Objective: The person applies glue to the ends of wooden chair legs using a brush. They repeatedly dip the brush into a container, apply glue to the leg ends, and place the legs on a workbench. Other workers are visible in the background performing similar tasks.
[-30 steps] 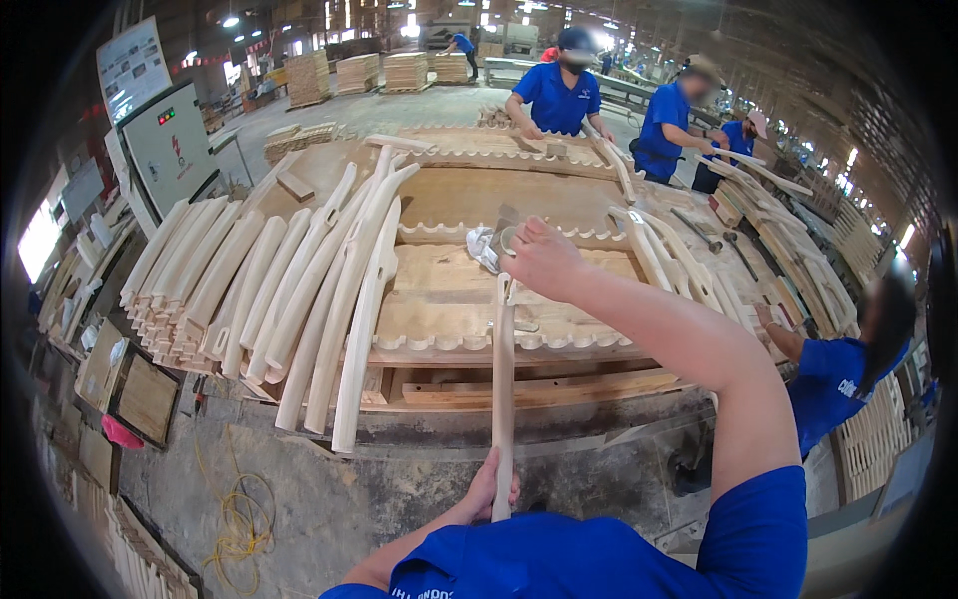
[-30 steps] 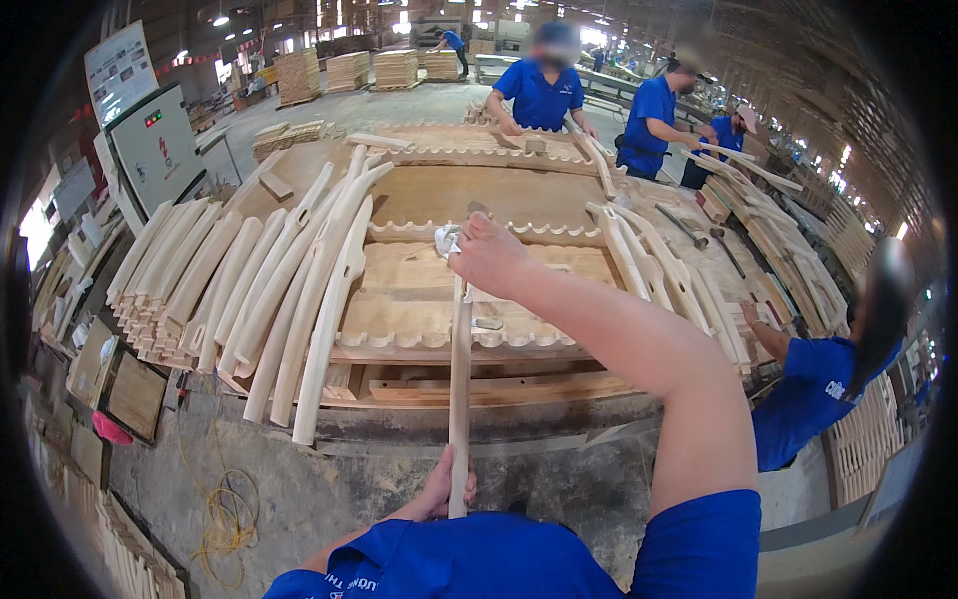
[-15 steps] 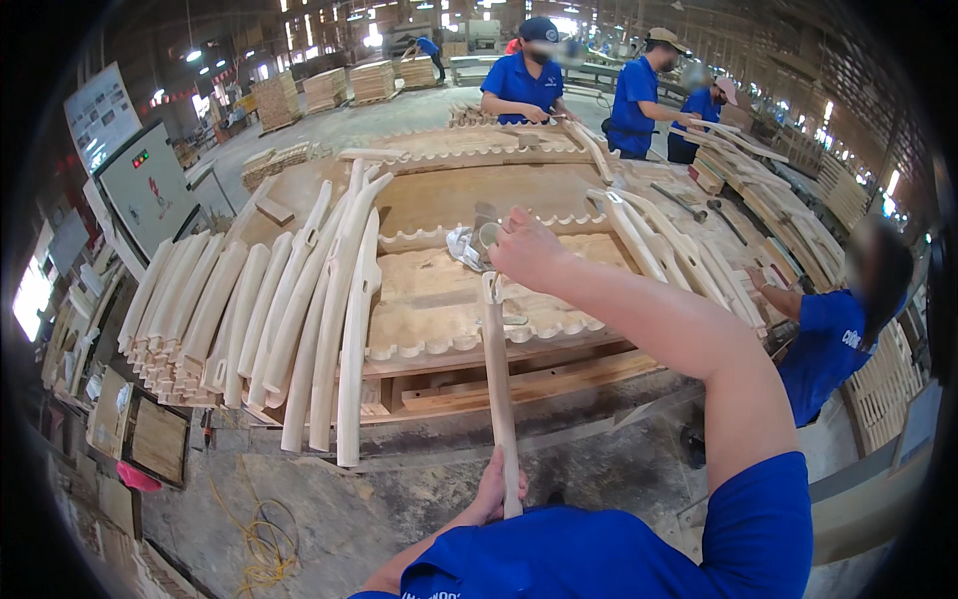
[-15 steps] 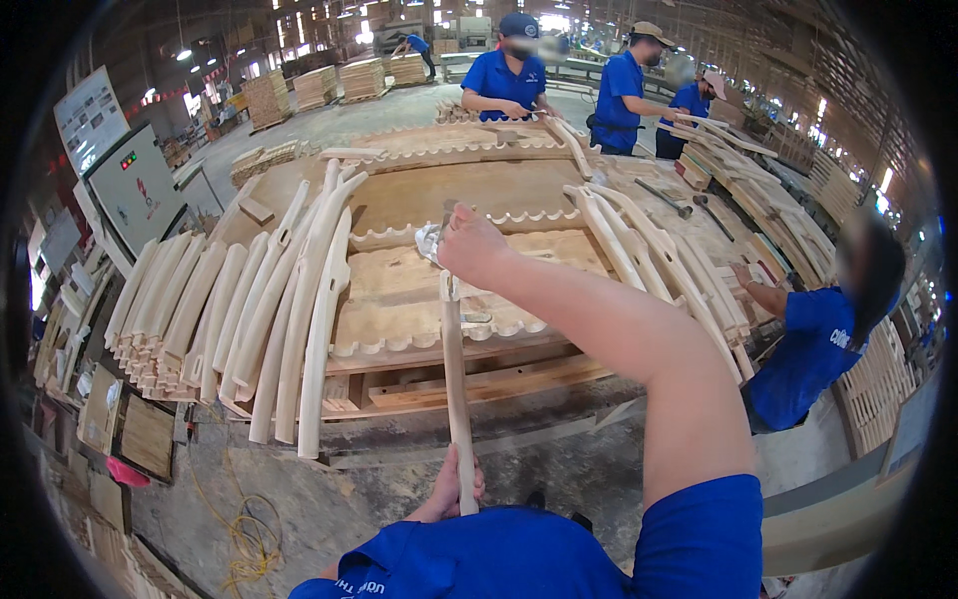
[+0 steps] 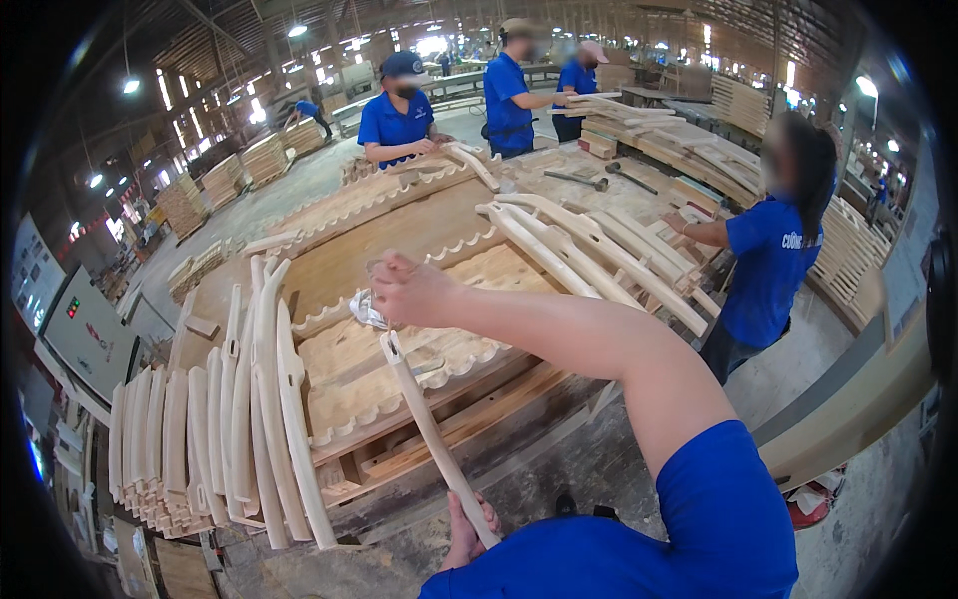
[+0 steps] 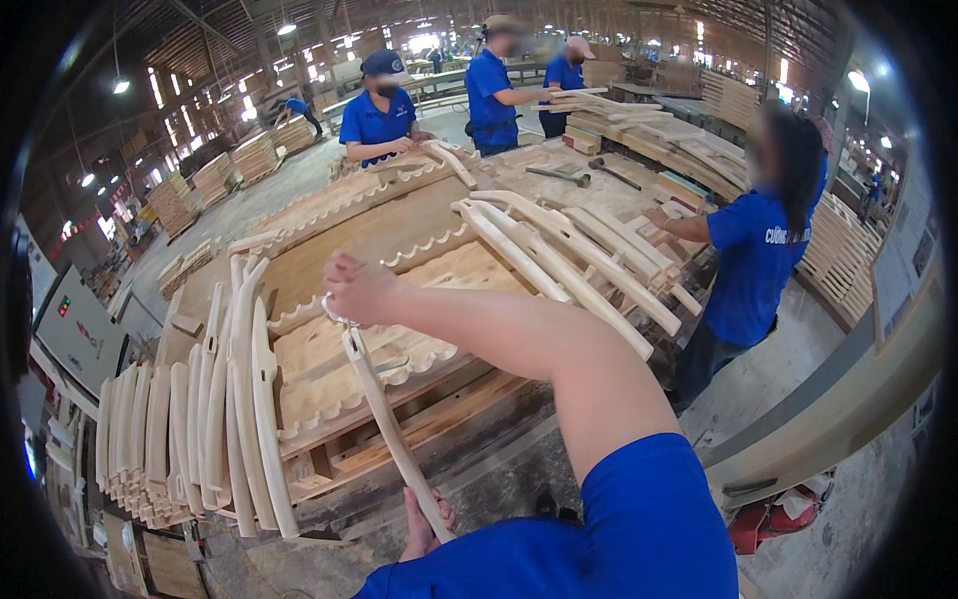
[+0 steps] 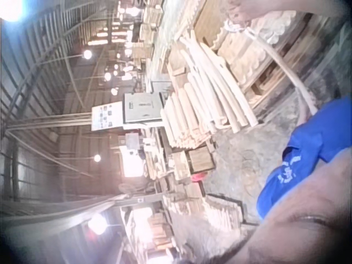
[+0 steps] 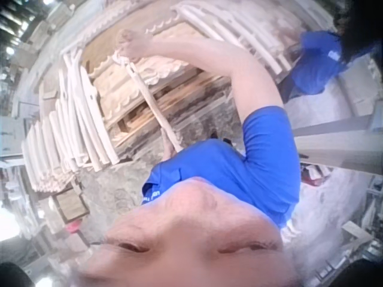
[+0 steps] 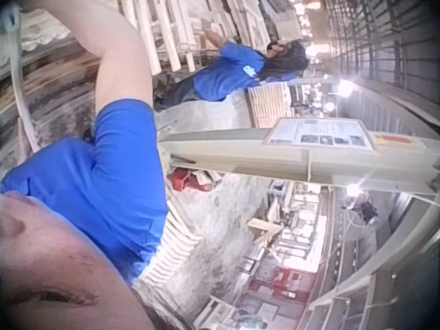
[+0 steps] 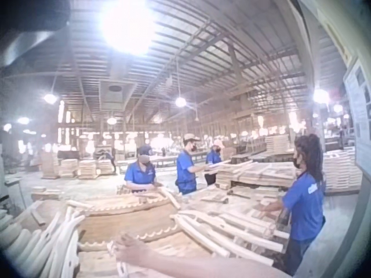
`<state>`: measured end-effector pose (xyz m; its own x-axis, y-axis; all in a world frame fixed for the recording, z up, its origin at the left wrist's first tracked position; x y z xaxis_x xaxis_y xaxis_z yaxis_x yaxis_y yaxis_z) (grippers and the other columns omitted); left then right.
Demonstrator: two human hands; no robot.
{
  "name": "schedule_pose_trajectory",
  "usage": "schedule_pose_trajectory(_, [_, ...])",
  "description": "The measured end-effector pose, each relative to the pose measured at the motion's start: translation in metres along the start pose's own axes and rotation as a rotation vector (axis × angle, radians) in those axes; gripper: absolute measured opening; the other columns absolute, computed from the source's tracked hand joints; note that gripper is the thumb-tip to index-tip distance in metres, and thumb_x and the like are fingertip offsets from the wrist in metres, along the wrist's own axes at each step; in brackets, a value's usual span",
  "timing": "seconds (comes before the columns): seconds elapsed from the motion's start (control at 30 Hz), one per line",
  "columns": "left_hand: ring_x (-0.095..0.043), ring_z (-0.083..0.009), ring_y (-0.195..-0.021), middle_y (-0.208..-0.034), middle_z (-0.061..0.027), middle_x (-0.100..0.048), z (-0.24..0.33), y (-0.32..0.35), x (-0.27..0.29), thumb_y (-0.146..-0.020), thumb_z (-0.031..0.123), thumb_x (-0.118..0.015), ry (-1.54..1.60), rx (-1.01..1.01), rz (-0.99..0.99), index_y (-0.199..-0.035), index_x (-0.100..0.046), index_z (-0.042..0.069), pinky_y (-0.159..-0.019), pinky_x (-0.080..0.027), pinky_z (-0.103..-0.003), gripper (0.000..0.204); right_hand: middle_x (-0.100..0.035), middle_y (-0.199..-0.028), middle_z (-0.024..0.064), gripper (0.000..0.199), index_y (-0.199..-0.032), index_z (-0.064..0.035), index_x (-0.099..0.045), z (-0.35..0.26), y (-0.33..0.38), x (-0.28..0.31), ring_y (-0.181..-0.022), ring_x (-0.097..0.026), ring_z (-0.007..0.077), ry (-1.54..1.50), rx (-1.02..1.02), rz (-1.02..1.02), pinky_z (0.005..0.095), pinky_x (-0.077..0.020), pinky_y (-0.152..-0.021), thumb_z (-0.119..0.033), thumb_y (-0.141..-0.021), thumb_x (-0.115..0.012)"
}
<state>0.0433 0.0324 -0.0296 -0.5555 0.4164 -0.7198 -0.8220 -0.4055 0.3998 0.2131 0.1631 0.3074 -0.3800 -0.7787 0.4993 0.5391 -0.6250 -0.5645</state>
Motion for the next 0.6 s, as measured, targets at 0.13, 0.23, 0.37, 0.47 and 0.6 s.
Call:
schedule_pose_trajectory(0.13, [-0.043, -0.0191, -0.042, -0.055, -0.0061, -0.045, 0.003, 0.004, -0.001, -0.083, 0.071, -0.028, 0.021, 0.025, 0.026, -0.088, -0.046, 0.012, -0.041, -0.035, -0.03, 0.062, -0.059, -0.082, -0.0003, 0.011, -0.071, -0.0132, -0.061, 0.034, 0.044, -0.003, -0.091, -0.052, 0.0192, -0.208, -0.325, -0.027, 0.0406, -0.0296, -0.088, -0.022, -0.076, -0.056])
schedule_pose_trajectory(0.23, [-0.044, -0.0193, -0.043, -0.056, -0.0066, -0.046, 0.004, 0.004, -0.002, -0.084, 0.069, -0.029, 0.033, 0.01, -0.022, -0.089, -0.046, 0.012, -0.041, -0.036, -0.031, 0.06, -0.06, -0.079, 0.0016, 0.014, -0.075, -0.0132, -0.061, 0.041, 0.093, -0.024, -0.088, -0.054, 0.0199, -0.406, -0.667, -0.05, 0.0411, -0.0308, -0.082, -0.025, -0.08, -0.055])
schedule_pose_trajectory(0.37, [-0.045, -0.0203, -0.044, -0.057, -0.0077, -0.047, -0.001, 0.0, -0.002, -0.085, 0.065, -0.032, 0.075, 0.037, -0.031, -0.09, -0.045, 0.011, -0.042, -0.038, -0.032, 0.056, -0.062, -0.072, 0.0035, 0.016, -0.08, -0.0151, -0.062, 0.018, 0.146, -0.06, -0.082, -0.057, 0.0216, -0.702, -0.991, -0.195, 0.0415, -0.0306, -0.078, -0.028, -0.082, -0.054])
schedule_pose_trajectory(0.47, [-0.046, -0.0208, -0.047, -0.059, -0.0088, -0.048, -0.006, -0.003, 0.005, -0.085, 0.065, -0.033, 0.103, 0.036, -0.043, -0.091, -0.045, 0.01, -0.044, -0.04, -0.03, 0.057, -0.063, -0.072, 0.0014, 0.014, -0.081, -0.016, -0.063, 0.005, 0.151, -0.066, -0.08, -0.056, 0.0214, -0.73, -1.019, -0.182, 0.0408, -0.0296, -0.078, -0.028, -0.081, -0.057])
schedule_pose_trajectory(0.6, [-0.047, -0.0207, -0.047, -0.06, -0.0091, -0.049, -0.001, -0.002, 0.001, -0.086, 0.064, -0.032, 0.066, -0.01, -0.066, -0.091, -0.045, 0.009, -0.045, -0.041, -0.03, 0.057, -0.063, -0.072, 0.0004, 0.012, -0.079, -0.0154, -0.062, 0.006, 0.143, -0.074, -0.077, -0.055, 0.0207, -0.711, -1.001, -0.134, 0.0402, -0.0285, -0.078, -0.027, -0.08, -0.059])
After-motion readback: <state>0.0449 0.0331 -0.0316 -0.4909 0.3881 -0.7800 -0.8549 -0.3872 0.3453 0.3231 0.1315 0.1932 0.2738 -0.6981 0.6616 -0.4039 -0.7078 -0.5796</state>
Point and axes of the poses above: each hand's wrist, its own y-axis away from the middle knuckle, its own x-axis out of the back of the hand, z = x × y, the point moved 7 cm from there along -y, towards the middle knuckle
